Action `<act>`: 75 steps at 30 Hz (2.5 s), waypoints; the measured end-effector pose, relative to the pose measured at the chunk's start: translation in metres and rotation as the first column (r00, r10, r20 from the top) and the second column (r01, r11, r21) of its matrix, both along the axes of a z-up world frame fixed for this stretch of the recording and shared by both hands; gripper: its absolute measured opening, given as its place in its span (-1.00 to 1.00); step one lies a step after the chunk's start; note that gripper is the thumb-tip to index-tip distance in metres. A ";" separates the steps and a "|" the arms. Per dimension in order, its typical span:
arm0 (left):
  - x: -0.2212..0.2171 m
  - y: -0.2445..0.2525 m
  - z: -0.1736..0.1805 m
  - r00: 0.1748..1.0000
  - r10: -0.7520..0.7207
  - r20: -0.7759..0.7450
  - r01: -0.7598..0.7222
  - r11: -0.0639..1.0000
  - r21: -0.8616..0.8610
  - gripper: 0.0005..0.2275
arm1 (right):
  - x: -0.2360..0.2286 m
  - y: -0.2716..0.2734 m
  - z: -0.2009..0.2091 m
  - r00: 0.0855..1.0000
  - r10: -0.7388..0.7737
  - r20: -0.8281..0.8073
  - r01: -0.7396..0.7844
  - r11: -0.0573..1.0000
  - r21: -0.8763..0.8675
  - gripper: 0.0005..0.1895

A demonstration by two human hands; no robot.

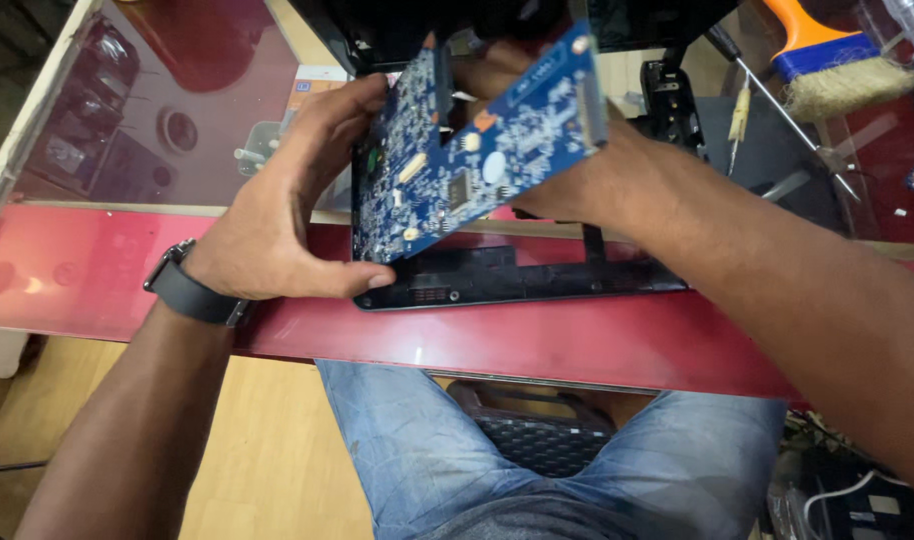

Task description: The person removes the motherboard from a disassembled laptop, detaches a ribbon cable, and then reinserts the motherboard into the chassis. They then handle a small cylindrical component, possibly a speaker or microphone, and place it into the laptop casing.

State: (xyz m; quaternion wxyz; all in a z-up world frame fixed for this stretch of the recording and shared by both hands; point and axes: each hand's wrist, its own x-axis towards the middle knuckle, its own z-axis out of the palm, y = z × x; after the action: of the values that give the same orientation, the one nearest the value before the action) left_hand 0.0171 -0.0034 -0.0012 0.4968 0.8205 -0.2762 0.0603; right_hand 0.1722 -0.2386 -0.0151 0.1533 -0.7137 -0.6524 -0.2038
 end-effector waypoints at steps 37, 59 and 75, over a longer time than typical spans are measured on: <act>0.001 -0.007 -0.002 0.980 0.073 0.183 -0.148 0.886 0.439 -0.08 | 0.003 -0.061 0.046 0.750 -0.387 -0.537 0.200 0.906 -0.374 -0.59; 0.000 -0.003 0.001 0.963 0.051 0.263 -0.156 0.905 0.395 -0.21 | 0.000 -0.173 0.035 0.940 -0.331 -0.088 0.260 0.857 -0.444 -0.71; 0.004 0.012 -0.017 0.912 0.281 0.300 -0.384 0.840 0.383 -0.36 | -0.039 -0.104 0.052 0.863 -0.379 -0.333 0.141 0.814 -0.563 -0.28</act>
State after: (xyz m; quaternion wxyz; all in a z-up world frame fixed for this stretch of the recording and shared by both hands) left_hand 0.0212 0.0088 -0.0184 0.2477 0.9329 -0.1910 0.1783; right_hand 0.1332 -0.3424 0.0371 0.0642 -0.8392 -0.5257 0.1236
